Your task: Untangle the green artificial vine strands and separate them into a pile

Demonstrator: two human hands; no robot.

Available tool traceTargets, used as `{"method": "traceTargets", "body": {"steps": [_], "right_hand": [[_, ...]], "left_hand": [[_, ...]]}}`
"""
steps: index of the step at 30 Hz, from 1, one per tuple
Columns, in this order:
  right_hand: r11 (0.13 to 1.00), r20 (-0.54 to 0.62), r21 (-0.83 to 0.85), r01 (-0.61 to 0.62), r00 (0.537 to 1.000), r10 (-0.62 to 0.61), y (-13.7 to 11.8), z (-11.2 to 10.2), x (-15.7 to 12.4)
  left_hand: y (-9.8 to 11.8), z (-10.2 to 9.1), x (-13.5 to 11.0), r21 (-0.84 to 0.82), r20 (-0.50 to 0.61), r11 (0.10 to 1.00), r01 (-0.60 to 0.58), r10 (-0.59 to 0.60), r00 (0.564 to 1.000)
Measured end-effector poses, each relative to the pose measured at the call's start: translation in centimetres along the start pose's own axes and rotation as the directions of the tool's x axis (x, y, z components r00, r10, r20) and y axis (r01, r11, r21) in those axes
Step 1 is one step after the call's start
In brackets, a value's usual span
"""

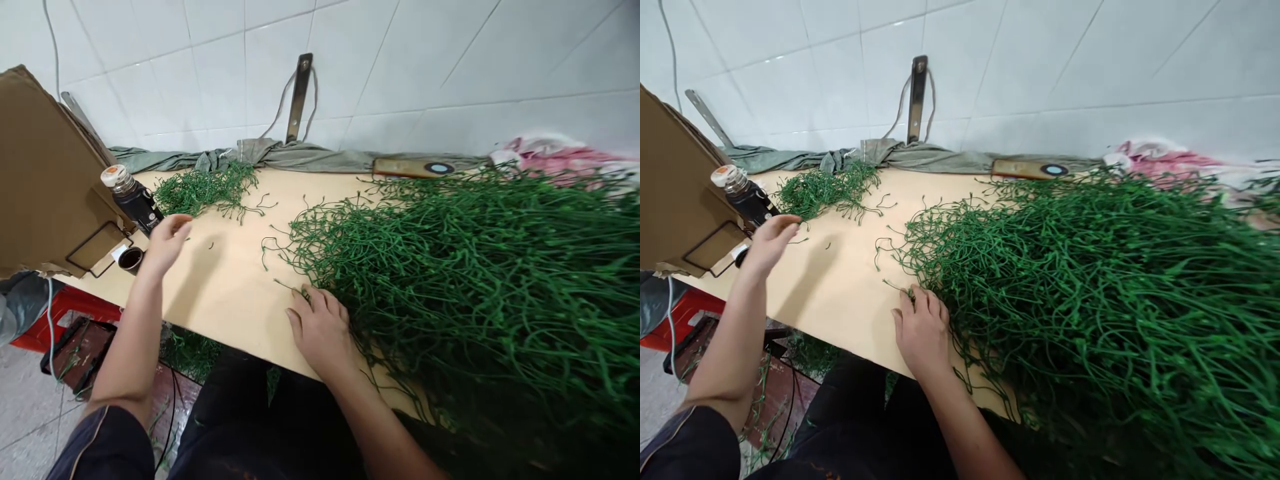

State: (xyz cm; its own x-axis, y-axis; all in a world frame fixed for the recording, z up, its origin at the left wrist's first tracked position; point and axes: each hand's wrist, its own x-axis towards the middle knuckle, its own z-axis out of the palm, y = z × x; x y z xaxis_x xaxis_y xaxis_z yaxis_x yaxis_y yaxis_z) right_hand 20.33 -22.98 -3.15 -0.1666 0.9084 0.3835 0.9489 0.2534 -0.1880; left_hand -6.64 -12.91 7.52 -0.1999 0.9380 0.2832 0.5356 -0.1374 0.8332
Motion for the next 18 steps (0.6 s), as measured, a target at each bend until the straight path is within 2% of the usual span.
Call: {"method": "traceTargets", "body": {"steps": [2, 3, 5, 8, 10, 12, 16, 18], "right_hand": [[1.000, -0.056, -0.007, -0.004, 0.998, 0.003, 0.0, 0.5, -0.1], [1.000, -0.075, -0.006, -0.006, 0.997, 0.006, 0.0, 0.6, -0.1], [1.000, -0.086, 0.005, -0.010, 0.996, 0.010, 0.2, 0.8, 0.1], [0.999, -0.096, 0.031, -0.011, 0.995, 0.014, 0.2, 0.7, 0.4], [0.999, -0.108, 0.049, -0.010, 0.994, 0.015, 0.2, 0.6, 0.5], [0.998, -0.110, 0.064, -0.011, 0.994, 0.018, 0.1, 0.6, 0.6], [0.996, -0.098, 0.086, -0.016, 0.995, 0.024, 0.3, 0.7, 0.6], [0.995, -0.098, 0.101, -0.008, 0.995, 0.018, 0.5, 0.7, 0.6]], "left_hand": [[0.2, 4.3, 2.9, 0.091, 0.082, 0.993, -0.069, 0.061, 0.995], [0.2, 6.4, 4.2, 0.287, 0.138, 0.944, -0.165, 0.130, 0.982], [-0.1, 10.1, 6.4, 0.563, 0.233, 0.781, -0.271, 0.164, 0.959], [-1.1, 13.7, 8.5, 0.727, 0.348, 0.591, -0.350, 0.121, 0.929], [-1.8, 14.8, 9.3, 0.766, 0.385, 0.536, -0.355, 0.060, 0.921], [-2.3, 15.1, 9.9, 0.783, 0.388, 0.515, -0.347, 0.031, 0.921], [-2.1, 14.3, 10.9, 0.794, 0.361, 0.497, -0.349, 0.075, 0.930], [-1.2, 13.3, 11.6, 0.772, 0.297, 0.550, -0.319, 0.131, 0.946]]}}
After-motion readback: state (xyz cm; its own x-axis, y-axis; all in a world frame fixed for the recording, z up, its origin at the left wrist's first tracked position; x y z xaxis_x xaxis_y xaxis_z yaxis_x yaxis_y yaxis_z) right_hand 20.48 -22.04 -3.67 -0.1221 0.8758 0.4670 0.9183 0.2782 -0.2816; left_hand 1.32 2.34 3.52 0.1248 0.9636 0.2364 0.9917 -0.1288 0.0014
